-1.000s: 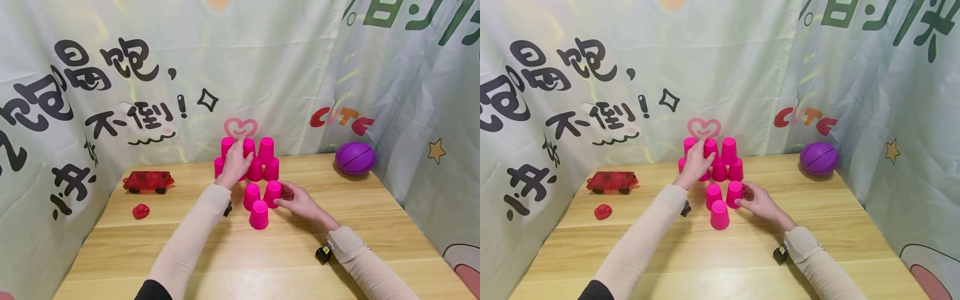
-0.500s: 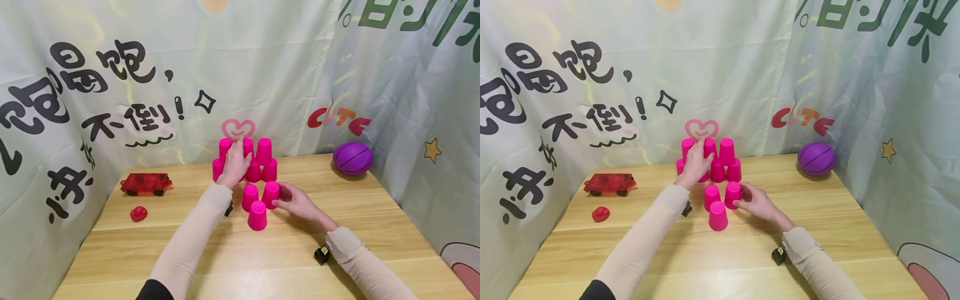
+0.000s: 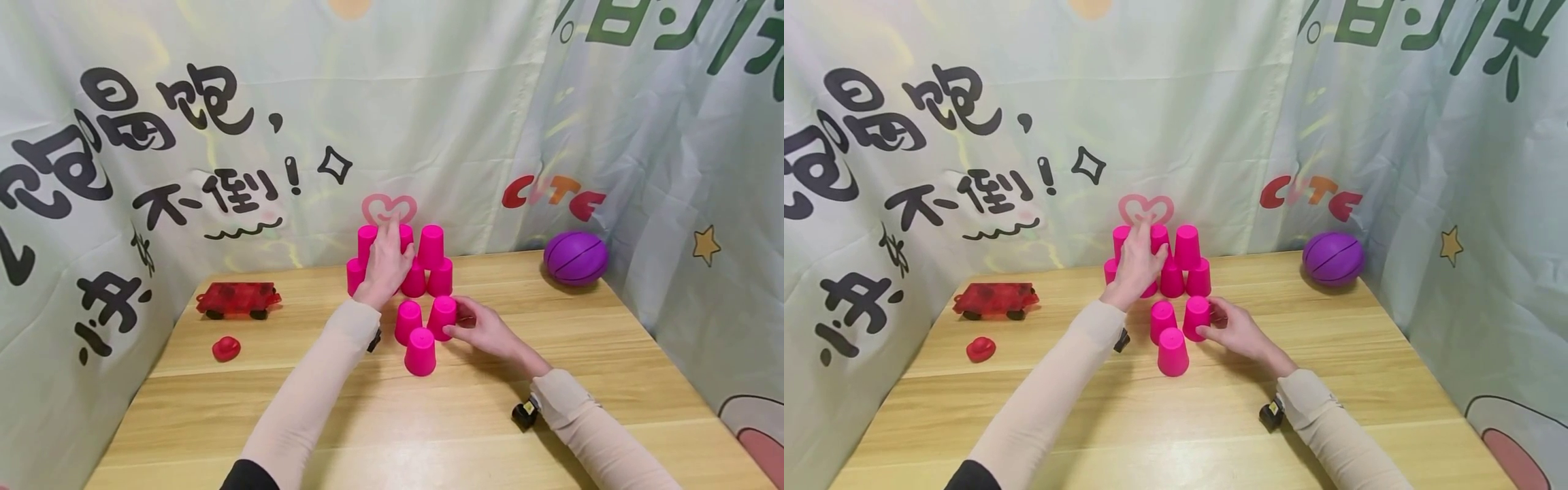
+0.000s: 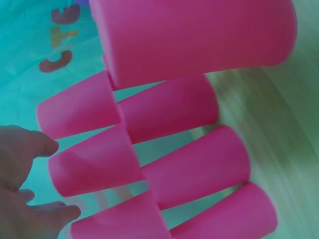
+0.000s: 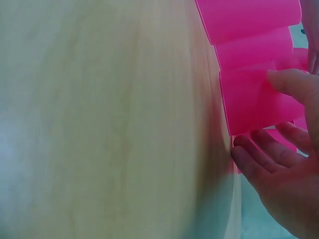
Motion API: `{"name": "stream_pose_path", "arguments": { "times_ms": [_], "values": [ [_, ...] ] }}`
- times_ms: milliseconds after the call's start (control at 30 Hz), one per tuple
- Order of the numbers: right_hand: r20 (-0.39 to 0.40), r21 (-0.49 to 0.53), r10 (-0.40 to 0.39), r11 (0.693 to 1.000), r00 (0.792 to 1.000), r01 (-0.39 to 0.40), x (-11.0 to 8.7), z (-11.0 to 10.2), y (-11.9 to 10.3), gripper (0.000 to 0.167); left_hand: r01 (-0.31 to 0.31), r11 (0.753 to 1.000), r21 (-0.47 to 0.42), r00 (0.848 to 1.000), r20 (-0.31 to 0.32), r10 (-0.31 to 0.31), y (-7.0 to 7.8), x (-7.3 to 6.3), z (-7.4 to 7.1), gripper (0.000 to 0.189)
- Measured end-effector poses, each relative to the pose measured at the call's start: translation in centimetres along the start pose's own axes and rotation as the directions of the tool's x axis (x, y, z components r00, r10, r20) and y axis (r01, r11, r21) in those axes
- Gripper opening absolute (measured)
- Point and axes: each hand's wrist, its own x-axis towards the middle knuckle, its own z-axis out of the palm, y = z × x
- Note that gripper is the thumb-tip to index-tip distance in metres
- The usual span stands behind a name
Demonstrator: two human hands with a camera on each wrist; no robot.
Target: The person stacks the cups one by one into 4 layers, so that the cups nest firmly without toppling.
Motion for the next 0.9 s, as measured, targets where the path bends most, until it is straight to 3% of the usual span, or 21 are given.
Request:
{"name": "stream_pose_path", "arguments": {
  "times_ms": [200, 433, 700, 900],
  "values": [
    [-0.002, -0.009, 0.023, 1.000, 1.000, -0.023, 0.2, 0.2, -0.3, 0.065, -0.040, 0.999, -0.028, 0.999, -0.032, 0.039, 0.1, -0.9, -2.0, 0.074],
    [-0.002, -0.004, 0.057, 0.998, 0.998, -0.057, 0.2, 0.3, -0.6, 0.061, -0.064, 0.994, -0.088, 0.996, -0.070, 0.058, -1.5, -3.6, -3.6, 0.065],
    [-0.050, -0.011, 0.032, 0.999, 0.998, -0.033, 0.9, -0.5, -1.8, 0.059, -0.024, 0.980, -0.199, 0.999, 0.030, 0.031, -4.3, -7.1, -4.3, 0.062],
    [-0.069, -0.029, -0.005, 1.000, 0.998, 0.003, 1.5, -1.0, -2.9, 0.058, 0.024, 0.964, -0.265, 0.997, 0.076, -0.004, -6.0, -8.8, -4.1, 0.060]
  ]
}}
